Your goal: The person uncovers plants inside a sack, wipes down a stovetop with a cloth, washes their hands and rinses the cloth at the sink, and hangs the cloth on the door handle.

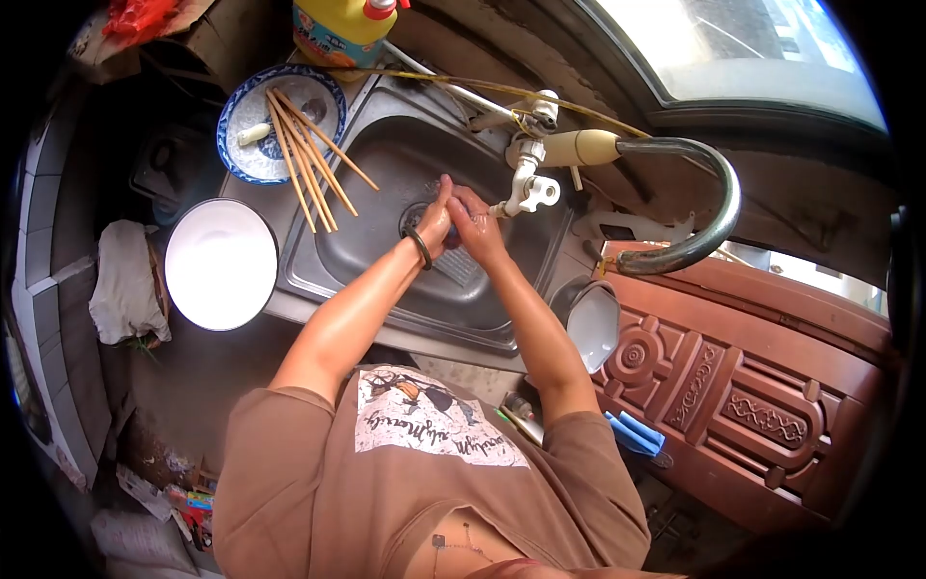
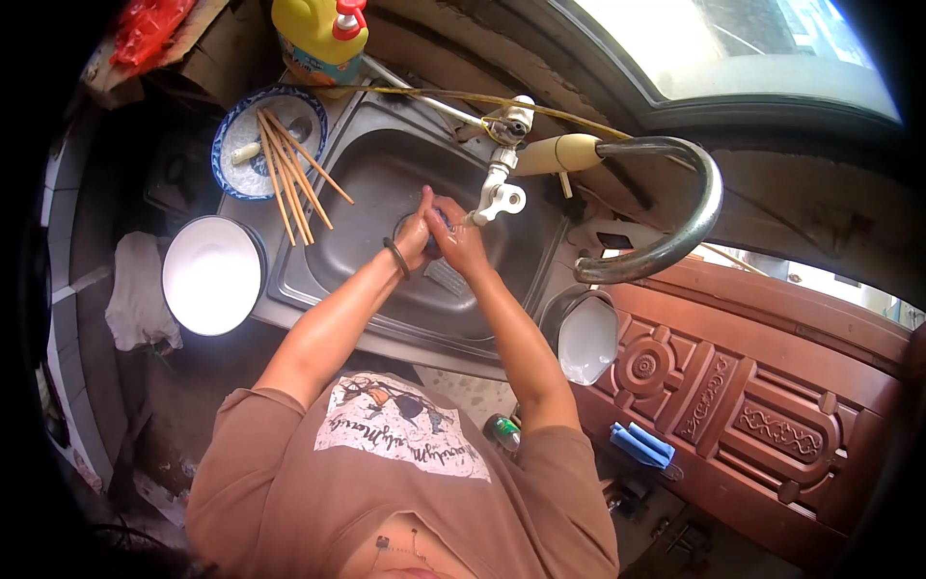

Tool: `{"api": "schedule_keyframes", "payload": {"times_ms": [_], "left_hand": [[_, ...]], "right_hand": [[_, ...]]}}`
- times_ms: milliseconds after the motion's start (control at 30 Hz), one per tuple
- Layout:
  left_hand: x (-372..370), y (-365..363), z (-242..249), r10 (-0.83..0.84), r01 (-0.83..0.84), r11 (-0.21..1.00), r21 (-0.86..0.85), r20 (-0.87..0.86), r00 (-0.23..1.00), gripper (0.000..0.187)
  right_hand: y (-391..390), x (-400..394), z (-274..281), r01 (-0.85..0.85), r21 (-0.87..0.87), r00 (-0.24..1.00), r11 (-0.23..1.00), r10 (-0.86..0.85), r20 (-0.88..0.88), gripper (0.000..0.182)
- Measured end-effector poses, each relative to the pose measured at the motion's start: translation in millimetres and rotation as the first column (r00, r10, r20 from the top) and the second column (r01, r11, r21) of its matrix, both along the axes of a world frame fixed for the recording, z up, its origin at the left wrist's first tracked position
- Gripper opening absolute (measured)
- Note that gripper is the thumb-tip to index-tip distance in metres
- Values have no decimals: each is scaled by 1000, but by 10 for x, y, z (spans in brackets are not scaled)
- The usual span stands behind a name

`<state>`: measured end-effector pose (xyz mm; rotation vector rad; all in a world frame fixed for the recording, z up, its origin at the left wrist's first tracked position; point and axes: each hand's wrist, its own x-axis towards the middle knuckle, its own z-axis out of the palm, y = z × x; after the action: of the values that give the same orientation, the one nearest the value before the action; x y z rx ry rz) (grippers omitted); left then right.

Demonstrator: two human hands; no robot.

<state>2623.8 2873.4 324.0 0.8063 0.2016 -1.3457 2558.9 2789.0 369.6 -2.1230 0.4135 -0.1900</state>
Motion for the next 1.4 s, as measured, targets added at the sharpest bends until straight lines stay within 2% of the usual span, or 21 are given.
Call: {"api": "schedule_keyframes", "payload": {"times_ms": [67, 100, 167, 300, 367, 400, 500, 567, 667, 700, 767, 800, 833, 900, 967, 1067, 1100, 1200, 1267, 1333, 1400], "left_hand": [[-22, -138, 39, 90, -96, 990, 104, 57, 994, 72], [-27, -143, 76, 112, -117, 991, 61, 90, 990, 72], [-39, -214, -25, 49, -95, 974, 204, 221, 974, 68], [-177, -282, -136, -3, -268, 896, 354, 608, 794, 72], [-204, -265, -71, 72, -345, 909, 232, 730, 680, 71], [-209, -250, -50, 112, -377, 911, 165, 782, 614, 71], [-188, -193, -11, -156, -214, 911, 351, 777, 610, 69], [-198, -121, 51, -144, -208, 929, 305, 819, 556, 70], [-182, -47, 117, -118, -141, 965, 219, 850, 514, 62], [-159, -21, 122, -109, -109, 976, 189, 856, 506, 57], [-130, 42, 87, -81, 2, 992, 127, 612, 787, 47], [-116, 82, 59, -83, 51, 995, 82, 454, 887, 46], [-89, 141, 50, 42, -29, 999, -39, 381, 924, 48], [-49, 243, -56, 41, -2, 995, -97, 407, 912, 52], [-25, 296, -130, 58, -25, 995, -92, 371, 927, 52], [132, 378, -460, 193, -188, 981, -44, 216, 957, 47], [179, 426, -507, 267, -262, 964, -53, 214, 940, 37], [230, 575, -620, 242, -242, 970, -3, 67, 968, 31], [238, 593, -640, 215, -217, 976, 29, 60, 975, 27], [243, 586, -632, 202, -203, 978, 46, 28, 979, 25], [196, 515, -622, 108, -182, 971, 153, 399, 911, 31]], "right_hand": [[-11, 102, 20, 94, 247, 995, 965, -85, -47, 30], [-15, 116, 15, 126, 308, 992, 943, -112, -63, 30], [-25, 140, -4, 186, 426, 982, 885, -158, -101, 31], [-64, 97, -186, 207, 181, 976, 961, -192, -101, 33], [-107, 98, -299, 187, -36, 970, 982, -190, -152, 34], [-108, 92, -304, 226, 13, 964, 974, -222, -147, 35], [-119, 73, -334, 371, 226, 926, 901, -341, -161, 35], [-115, 32, -421, 494, 435, 869, 753, -439, -227, 33], [-90, -49, -572, 512, 638, 833, 576, -515, -203, 30], [-80, -31, -501, 517, 641, 835, 567, -499, -232, 29], [-67, -1, -269, 528, 648, 838, 549, -463, -290, 31], [-90, -44, -249, 493, 604, 864, 626, -432, -257, 32], [-120, -105, -241, 455, 555, 888, 697, -399, -226, 34], [-182, -197, -180, 421, 395, 905, 817, -349, -244, 45], [-251, -261, -67, 484, 407, 875, 775, -429, -225, 40], [-330, -314, 108, 553, 499, 814, 668, -562, -150, 28], [-339, -296, 213, 562, 547, 788, 620, -603, -126, 26], [-382, -323, 262, 566, 599, 754, 567, -650, -97, 22], [-383, -347, 265, 611, 563, 716, 557, -691, -93, 21], [-404, -400, 244, 481, 746, 728, 461, -684, -46, 22], [-393, -405, 246, 357, 861, 756, 362, -653, -39, 22]]}}
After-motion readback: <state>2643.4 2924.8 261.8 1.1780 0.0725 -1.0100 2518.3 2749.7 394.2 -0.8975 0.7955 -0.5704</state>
